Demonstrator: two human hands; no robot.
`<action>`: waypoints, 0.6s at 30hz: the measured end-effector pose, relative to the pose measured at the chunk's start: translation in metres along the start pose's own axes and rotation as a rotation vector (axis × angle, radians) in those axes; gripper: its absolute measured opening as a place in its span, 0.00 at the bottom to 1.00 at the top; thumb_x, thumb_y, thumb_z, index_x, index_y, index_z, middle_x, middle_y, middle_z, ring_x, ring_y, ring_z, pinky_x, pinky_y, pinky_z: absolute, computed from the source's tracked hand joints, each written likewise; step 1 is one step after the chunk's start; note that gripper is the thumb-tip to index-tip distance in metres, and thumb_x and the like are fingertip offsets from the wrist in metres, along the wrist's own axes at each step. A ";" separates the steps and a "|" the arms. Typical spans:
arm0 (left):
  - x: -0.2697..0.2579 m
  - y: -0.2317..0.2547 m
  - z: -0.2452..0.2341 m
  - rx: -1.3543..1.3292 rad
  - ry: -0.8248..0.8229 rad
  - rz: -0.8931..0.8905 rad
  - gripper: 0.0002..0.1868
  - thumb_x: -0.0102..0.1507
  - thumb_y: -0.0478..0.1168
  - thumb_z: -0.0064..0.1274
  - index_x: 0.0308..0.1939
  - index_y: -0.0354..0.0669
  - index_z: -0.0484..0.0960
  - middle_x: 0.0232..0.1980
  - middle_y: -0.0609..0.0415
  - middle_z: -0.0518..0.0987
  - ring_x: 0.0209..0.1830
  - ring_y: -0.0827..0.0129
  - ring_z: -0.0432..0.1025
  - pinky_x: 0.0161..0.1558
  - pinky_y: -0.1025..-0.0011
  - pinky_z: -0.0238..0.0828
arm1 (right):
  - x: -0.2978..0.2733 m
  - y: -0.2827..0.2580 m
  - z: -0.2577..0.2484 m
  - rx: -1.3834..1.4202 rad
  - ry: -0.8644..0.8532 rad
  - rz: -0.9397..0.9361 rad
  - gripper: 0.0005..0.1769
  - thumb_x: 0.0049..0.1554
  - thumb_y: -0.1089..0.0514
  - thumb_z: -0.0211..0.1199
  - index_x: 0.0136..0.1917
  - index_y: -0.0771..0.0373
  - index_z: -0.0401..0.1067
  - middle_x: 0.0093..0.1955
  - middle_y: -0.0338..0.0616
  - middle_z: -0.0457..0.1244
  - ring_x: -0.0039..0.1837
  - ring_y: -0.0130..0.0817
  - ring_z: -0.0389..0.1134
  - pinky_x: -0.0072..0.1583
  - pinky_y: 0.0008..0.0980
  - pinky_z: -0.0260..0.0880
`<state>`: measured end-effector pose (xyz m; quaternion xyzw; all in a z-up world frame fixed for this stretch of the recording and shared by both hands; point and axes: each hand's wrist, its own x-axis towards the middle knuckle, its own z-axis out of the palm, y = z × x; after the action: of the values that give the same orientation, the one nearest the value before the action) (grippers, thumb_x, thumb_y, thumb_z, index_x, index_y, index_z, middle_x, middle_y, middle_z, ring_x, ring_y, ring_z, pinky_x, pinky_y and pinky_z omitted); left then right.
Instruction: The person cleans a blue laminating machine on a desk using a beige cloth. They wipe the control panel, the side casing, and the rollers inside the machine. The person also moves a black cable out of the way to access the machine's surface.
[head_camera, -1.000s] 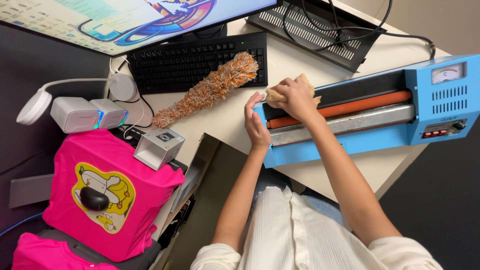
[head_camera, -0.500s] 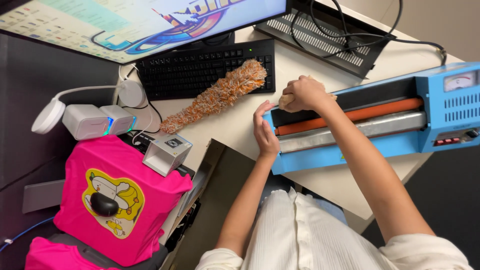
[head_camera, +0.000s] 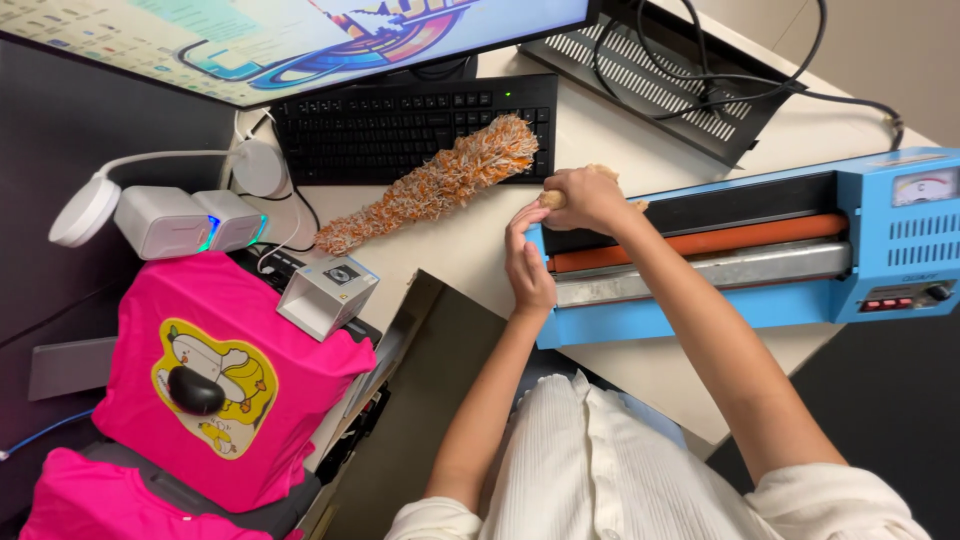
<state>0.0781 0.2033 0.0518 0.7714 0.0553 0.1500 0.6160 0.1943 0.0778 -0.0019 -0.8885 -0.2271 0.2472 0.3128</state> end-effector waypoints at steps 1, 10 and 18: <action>0.000 0.001 0.001 -0.002 0.002 -0.003 0.29 0.77 0.54 0.25 0.59 0.33 0.72 0.64 0.38 0.74 0.71 0.50 0.68 0.75 0.57 0.61 | -0.003 0.001 -0.001 -0.002 -0.003 0.001 0.24 0.42 0.45 0.72 0.51 0.56 0.79 0.51 0.46 0.70 0.53 0.52 0.71 0.56 0.48 0.71; -0.002 0.003 0.000 0.053 0.042 -0.046 0.30 0.77 0.56 0.23 0.60 0.33 0.72 0.62 0.40 0.76 0.71 0.49 0.68 0.75 0.57 0.60 | -0.007 0.031 -0.037 0.196 -0.131 0.210 0.30 0.44 0.45 0.72 0.58 0.61 0.79 0.49 0.53 0.72 0.50 0.51 0.75 0.56 0.42 0.73; -0.004 0.000 0.003 0.052 0.051 -0.044 0.30 0.78 0.56 0.24 0.60 0.34 0.73 0.63 0.41 0.77 0.71 0.51 0.69 0.74 0.57 0.62 | 0.007 0.009 0.004 -0.105 0.087 -0.230 0.22 0.43 0.43 0.75 0.47 0.56 0.82 0.46 0.43 0.73 0.52 0.51 0.73 0.51 0.49 0.71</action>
<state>0.0748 0.1992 0.0505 0.7817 0.0918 0.1547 0.5971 0.1994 0.0773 -0.0123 -0.8816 -0.3264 0.1589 0.3016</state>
